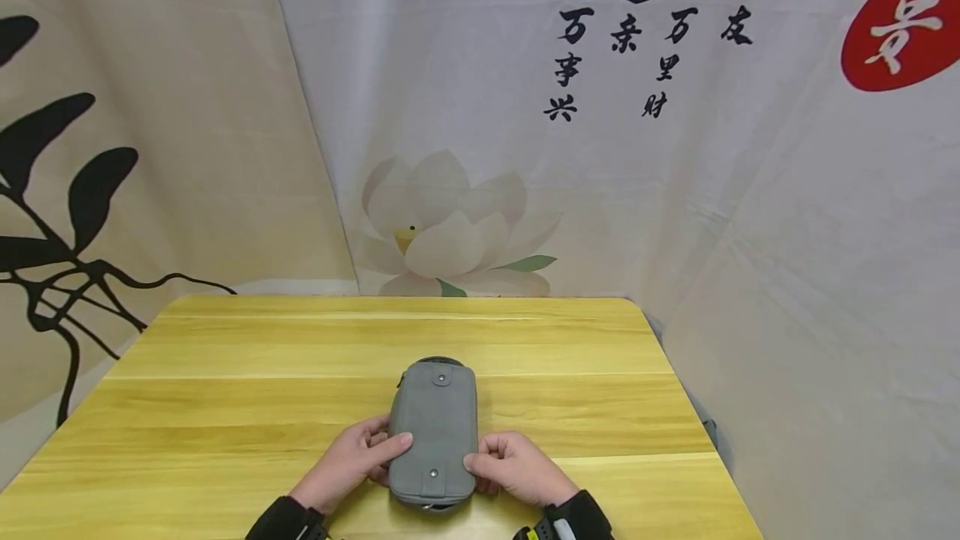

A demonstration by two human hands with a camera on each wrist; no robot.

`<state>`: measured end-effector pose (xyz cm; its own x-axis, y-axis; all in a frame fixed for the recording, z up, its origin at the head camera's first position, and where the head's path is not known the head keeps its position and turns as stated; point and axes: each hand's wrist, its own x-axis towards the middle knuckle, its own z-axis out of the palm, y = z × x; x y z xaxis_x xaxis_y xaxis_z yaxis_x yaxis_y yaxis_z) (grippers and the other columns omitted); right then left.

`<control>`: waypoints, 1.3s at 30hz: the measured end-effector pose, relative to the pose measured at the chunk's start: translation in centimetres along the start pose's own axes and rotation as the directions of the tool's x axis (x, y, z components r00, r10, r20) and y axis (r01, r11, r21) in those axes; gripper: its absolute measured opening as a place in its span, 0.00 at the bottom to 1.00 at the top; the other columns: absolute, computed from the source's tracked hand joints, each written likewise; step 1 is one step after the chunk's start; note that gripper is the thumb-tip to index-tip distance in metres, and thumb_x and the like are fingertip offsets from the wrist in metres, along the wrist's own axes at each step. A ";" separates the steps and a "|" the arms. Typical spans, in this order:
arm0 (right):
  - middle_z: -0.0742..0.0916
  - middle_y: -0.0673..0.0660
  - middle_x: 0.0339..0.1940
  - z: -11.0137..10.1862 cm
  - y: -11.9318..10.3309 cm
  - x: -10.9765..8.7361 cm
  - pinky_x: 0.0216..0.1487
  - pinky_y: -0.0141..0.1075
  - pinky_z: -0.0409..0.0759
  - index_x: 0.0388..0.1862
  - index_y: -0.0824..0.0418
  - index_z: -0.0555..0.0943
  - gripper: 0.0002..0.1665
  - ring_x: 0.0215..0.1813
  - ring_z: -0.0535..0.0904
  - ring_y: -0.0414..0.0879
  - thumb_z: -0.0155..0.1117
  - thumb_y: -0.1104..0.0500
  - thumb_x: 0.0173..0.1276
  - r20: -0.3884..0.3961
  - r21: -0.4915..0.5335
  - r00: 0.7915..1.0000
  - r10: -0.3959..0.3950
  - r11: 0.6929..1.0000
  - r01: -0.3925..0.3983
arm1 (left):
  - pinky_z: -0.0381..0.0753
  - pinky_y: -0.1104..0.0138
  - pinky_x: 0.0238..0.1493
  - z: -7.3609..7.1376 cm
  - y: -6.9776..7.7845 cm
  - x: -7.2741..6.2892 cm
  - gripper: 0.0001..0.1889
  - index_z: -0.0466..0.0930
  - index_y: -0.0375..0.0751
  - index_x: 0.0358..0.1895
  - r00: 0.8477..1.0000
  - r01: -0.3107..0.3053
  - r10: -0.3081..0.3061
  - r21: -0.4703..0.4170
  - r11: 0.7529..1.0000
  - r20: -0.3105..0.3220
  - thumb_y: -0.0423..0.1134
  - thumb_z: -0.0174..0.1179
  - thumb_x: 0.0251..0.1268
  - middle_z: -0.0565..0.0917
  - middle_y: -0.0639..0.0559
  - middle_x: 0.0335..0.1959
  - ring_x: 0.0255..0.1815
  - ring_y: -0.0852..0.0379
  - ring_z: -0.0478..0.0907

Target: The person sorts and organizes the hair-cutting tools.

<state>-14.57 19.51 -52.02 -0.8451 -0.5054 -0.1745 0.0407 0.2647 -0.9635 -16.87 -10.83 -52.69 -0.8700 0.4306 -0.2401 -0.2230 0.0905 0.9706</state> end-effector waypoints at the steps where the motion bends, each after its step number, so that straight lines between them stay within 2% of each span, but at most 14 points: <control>1: 0.83 0.52 0.28 0.0 -0.1 0.0 0.36 0.31 0.83 0.35 0.76 0.78 0.26 0.31 0.80 0.38 0.65 0.52 0.80 -0.009 -0.018 1.000 0.006 1.000 -0.006 | 0.90 0.61 0.39 0.0 0.0 0.0 0.47 0.57 0.23 0.81 1.000 0.001 -0.001 0.000 1.000 -0.001 0.55 0.66 0.76 0.90 0.38 0.56 0.44 0.52 0.90; 5: 0.86 0.54 0.29 -0.2 -0.5 -0.1 0.33 0.33 0.84 0.36 0.68 0.81 0.22 0.30 0.82 0.41 0.66 0.48 0.80 -0.044 -0.089 0.999 0.020 0.996 -0.024 | 0.89 0.61 0.39 0.1 -0.1 0.1 0.47 0.58 0.23 0.81 1.000 0.005 -0.005 0.004 1.000 -0.006 0.55 0.67 0.76 0.90 0.39 0.55 0.43 0.52 0.90; 9: 0.87 0.57 0.29 -0.8 -1.2 0.1 0.30 0.31 0.80 0.37 0.64 0.82 0.20 0.28 0.80 0.40 0.66 0.48 0.80 -0.047 -0.152 0.999 0.018 0.988 -0.025 | 0.89 0.60 0.39 0.1 -0.1 0.1 0.47 0.58 0.23 0.81 1.000 0.006 -0.006 0.007 1.000 -0.013 0.55 0.68 0.75 0.90 0.39 0.56 0.44 0.52 0.90; 12: 0.86 0.55 0.27 -1.5 -2.0 0.5 0.28 0.29 0.75 0.38 0.61 0.83 0.18 0.27 0.76 0.38 0.67 0.47 0.79 -0.068 -0.232 0.998 0.003 0.972 -0.018 | 0.90 0.61 0.38 0.2 0.1 0.2 0.47 0.58 0.24 0.81 1.000 0.003 -0.003 0.004 1.000 -0.012 0.54 0.68 0.75 0.90 0.38 0.56 0.44 0.52 0.90; 14: 0.86 0.53 0.28 -2.0 -2.7 0.9 0.28 0.29 0.75 0.40 0.61 0.83 0.17 0.28 0.77 0.38 0.68 0.48 0.78 -0.098 -0.287 0.995 -0.003 0.958 -0.025 | 0.89 0.61 0.38 0.3 0.2 0.2 0.47 0.58 0.24 0.81 1.000 0.001 -0.001 0.008 1.000 -0.013 0.54 0.68 0.75 0.90 0.38 0.56 0.44 0.52 0.90; 17: 0.86 0.53 0.35 -2.3 -3.7 2.0 0.31 0.31 0.78 0.49 0.65 0.83 0.21 0.34 0.80 0.41 0.71 0.47 0.76 -0.165 -0.363 0.986 -0.008 0.930 -0.054 | 0.89 0.61 0.38 0.4 0.3 0.2 0.47 0.59 0.24 0.81 1.000 0.008 -0.008 0.018 1.000 -0.019 0.55 0.68 0.75 0.90 0.38 0.55 0.43 0.53 0.90; 19: 0.87 0.56 0.44 -2.4 -4.3 2.8 0.35 0.35 0.82 0.59 0.67 0.81 0.28 0.40 0.83 0.44 0.72 0.47 0.75 -0.211 -0.406 0.977 -0.002 0.910 -0.086 | 0.89 0.61 0.38 0.4 0.3 0.2 0.48 0.59 0.24 0.81 1.000 0.017 -0.016 0.026 1.000 -0.025 0.56 0.69 0.74 0.90 0.39 0.55 0.42 0.53 0.90; 23: 0.85 0.65 0.63 -2.3 -5.7 4.6 0.49 0.46 0.88 0.77 0.68 0.71 0.44 0.53 0.86 0.52 0.74 0.44 0.73 -0.248 -0.507 0.969 0.003 0.852 -0.132 | 0.89 0.61 0.38 0.5 0.2 0.2 0.49 0.59 0.24 0.81 0.999 0.035 -0.034 0.032 0.999 -0.031 0.57 0.69 0.73 0.90 0.39 0.55 0.41 0.53 0.89; 26: 0.83 0.66 0.70 -2.0 -6.8 6.0 0.63 0.53 0.86 0.81 0.66 0.67 0.49 0.64 0.84 0.56 0.73 0.41 0.73 -0.214 -0.589 0.977 -0.001 0.798 -0.129 | 0.89 0.61 0.38 0.5 0.0 0.1 0.49 0.58 0.24 0.81 0.999 0.039 -0.039 0.025 0.999 -0.029 0.57 0.69 0.73 0.91 0.40 0.54 0.40 0.53 0.90; 29: 0.83 0.65 0.70 -1.7 -8.1 7.4 0.70 0.55 0.82 0.81 0.65 0.68 0.48 0.68 0.82 0.57 0.73 0.42 0.73 -0.163 -0.649 0.987 0.004 0.753 -0.110 | 0.90 0.60 0.39 0.5 0.0 -0.1 0.48 0.59 0.25 0.81 0.999 0.028 -0.028 0.013 1.000 -0.019 0.57 0.68 0.74 0.91 0.41 0.53 0.40 0.52 0.91; 33: 0.84 0.63 0.71 -1.5 -9.5 8.9 0.72 0.54 0.81 0.80 0.64 0.70 0.46 0.69 0.81 0.56 0.73 0.42 0.73 -0.102 -0.725 0.995 0.018 0.684 -0.086 | 0.90 0.60 0.39 0.6 0.2 -0.1 0.47 0.60 0.27 0.81 1.000 0.009 -0.009 0.016 1.000 -0.012 0.57 0.68 0.74 0.91 0.42 0.53 0.41 0.52 0.91; 39: 0.84 0.58 0.72 -0.2 -10.8 10.9 0.73 0.47 0.81 0.80 0.58 0.73 0.43 0.73 0.81 0.52 0.70 0.38 0.75 0.006 -0.851 1.000 0.023 0.525 -0.007 | 0.89 0.61 0.40 0.7 0.4 -0.2 0.46 0.62 0.28 0.81 1.000 0.010 -0.009 0.032 0.999 -0.014 0.57 0.68 0.74 0.91 0.42 0.53 0.41 0.53 0.90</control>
<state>-24.33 11.28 -43.43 -0.8406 -0.5041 -0.1981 -0.4265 0.8415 -0.3316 -16.45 -10.28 -52.26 -0.8738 0.4174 -0.2495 -0.2176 0.1231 0.9682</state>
